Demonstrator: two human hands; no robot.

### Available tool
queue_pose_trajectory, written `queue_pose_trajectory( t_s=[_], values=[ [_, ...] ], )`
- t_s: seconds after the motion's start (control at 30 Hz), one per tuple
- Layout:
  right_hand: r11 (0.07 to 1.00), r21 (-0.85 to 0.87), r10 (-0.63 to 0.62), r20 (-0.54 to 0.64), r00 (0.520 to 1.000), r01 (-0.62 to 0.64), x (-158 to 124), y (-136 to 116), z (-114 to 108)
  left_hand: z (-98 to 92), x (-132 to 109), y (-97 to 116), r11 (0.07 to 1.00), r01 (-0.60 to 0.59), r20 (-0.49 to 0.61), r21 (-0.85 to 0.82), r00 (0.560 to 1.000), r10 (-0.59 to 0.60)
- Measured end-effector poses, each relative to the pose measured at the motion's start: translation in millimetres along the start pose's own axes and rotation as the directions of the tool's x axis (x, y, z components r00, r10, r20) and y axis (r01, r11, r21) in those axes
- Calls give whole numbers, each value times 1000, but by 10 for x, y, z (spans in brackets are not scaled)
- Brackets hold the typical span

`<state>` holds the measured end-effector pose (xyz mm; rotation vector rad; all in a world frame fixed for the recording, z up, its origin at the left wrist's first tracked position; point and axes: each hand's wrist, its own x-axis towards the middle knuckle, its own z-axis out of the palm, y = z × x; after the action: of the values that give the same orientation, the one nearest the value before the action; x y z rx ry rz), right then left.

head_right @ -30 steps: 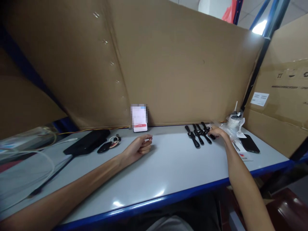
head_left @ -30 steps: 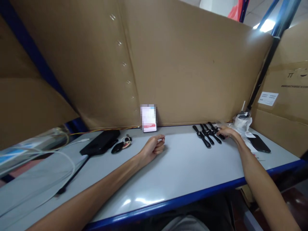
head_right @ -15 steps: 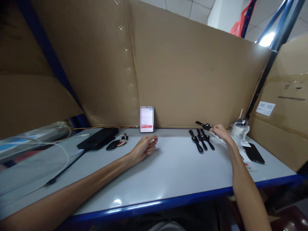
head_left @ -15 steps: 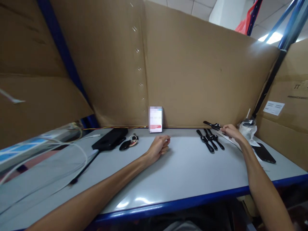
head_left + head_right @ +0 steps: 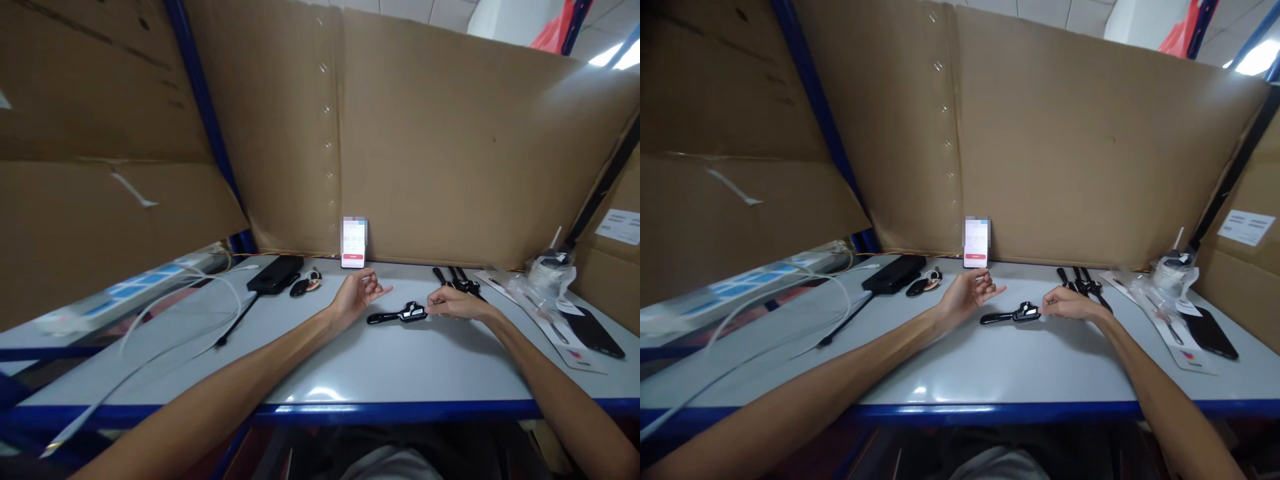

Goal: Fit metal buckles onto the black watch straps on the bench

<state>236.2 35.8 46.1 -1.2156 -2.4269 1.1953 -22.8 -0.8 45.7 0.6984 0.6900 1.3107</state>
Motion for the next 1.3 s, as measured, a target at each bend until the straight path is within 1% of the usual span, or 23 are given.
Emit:
queue_pose_trajectory(
  t_s=[0.1, 0.17, 0.23, 0.3, 0.33, 0.4, 0.43, 0.5, 0.6, 0.7, 0.77, 0.87, 0.93, 0.97, 1.0, 1.03, 1.07, 1.13, 1.17, 1.2, 1.23, 1.3],
  values=[
    [995, -89, -46, -120, 992, 35, 119, 7, 138, 4, 3, -15, 1000, 20, -2, -23, 1000, -20],
    [977, -212, -63, -198, 978, 20, 164, 17, 196, 2, 3, -28, 1000, 22, 19, -18, 1000, -21],
    [930, -368, -96, -260, 961, -7, 172, 7, 226, -1, 1, -46, 1000, 17, 64, 3, 998, -17],
    [869, -494, -169, -344, 924, -25, 153, -43, 235, -1, -4, -68, 1000, -1, 126, 30, 992, -3],
    [852, -522, -215, -388, 896, -21, 141, -86, 236, 2, -7, -79, 999, -14, 157, 43, 988, 7],
    [864, -503, -281, -441, 852, 25, 124, -203, 237, 10, -12, -101, 997, -41, 204, 66, 979, 26],
    [879, -473, -296, -441, 847, 61, 123, -269, 239, 14, -14, -110, 996, -52, 217, 72, 976, 35],
    [896, -425, -307, -387, 870, 127, 135, -400, 248, 21, -13, -122, 994, -72, 226, 85, 973, 51],
    [878, -455, -312, -317, 896, 145, 174, -544, 270, 24, -6, -130, 990, -98, 238, 102, 969, 72],
    [828, -555, -291, -313, 904, 74, 219, -625, 291, 30, -5, -136, 986, -134, 256, 103, 961, 104],
    [770, -638, -258, -313, 914, -2, 251, -658, 300, 39, -5, -142, 976, -172, 279, 132, 951, 130],
    [656, -744, -195, -334, 922, -131, 309, -654, 277, 43, 5, -142, 940, -244, 319, 236, 934, 163],
    [587, -772, -149, -398, 905, -243, 343, -588, 215, 24, 24, -133, 899, -301, 331, 319, 924, 192],
    [568, -766, -122, -440, 890, -301, 352, -535, 168, 6, 38, -127, 864, -334, 336, 376, 918, 208],
    [563, -748, -96, -481, 871, -351, 355, -471, 115, -17, 53, -121, 807, -375, 344, 456, 911, 229],
    [571, -723, -66, -513, 856, -389, 349, -403, 58, -45, 69, -117, 718, -419, 353, 556, 901, 251],
    [584, -696, -36, -536, 844, -417, 335, -336, 5, -75, 84, -115, 592, -455, 368, 665, 889, 271],
    [607, -661, -7, -559, 829, -441, 286, -236, -74, -138, 108, -119, 282, -489, 422, 825, 866, 268],
    [620, -656, -10, -555, 832, -430, 256, -215, -91, -166, 115, -123, 144, -499, 460, 855, 856, 238],
    [633, -659, -24, -543, 840, -407, 224, -216, -89, -190, 118, -128, 36, -517, 502, 855, 845, 186],
    [643, -668, -46, -523, 851, -375, 193, -240, -69, -211, 117, -131, -40, -543, 544, 839, 830, 121],
    [648, -696, -97, -480, 872, -311, 142, -339, 25, -245, 105, -134, -131, -600, 605, 789, 796, -8]
  ],
)
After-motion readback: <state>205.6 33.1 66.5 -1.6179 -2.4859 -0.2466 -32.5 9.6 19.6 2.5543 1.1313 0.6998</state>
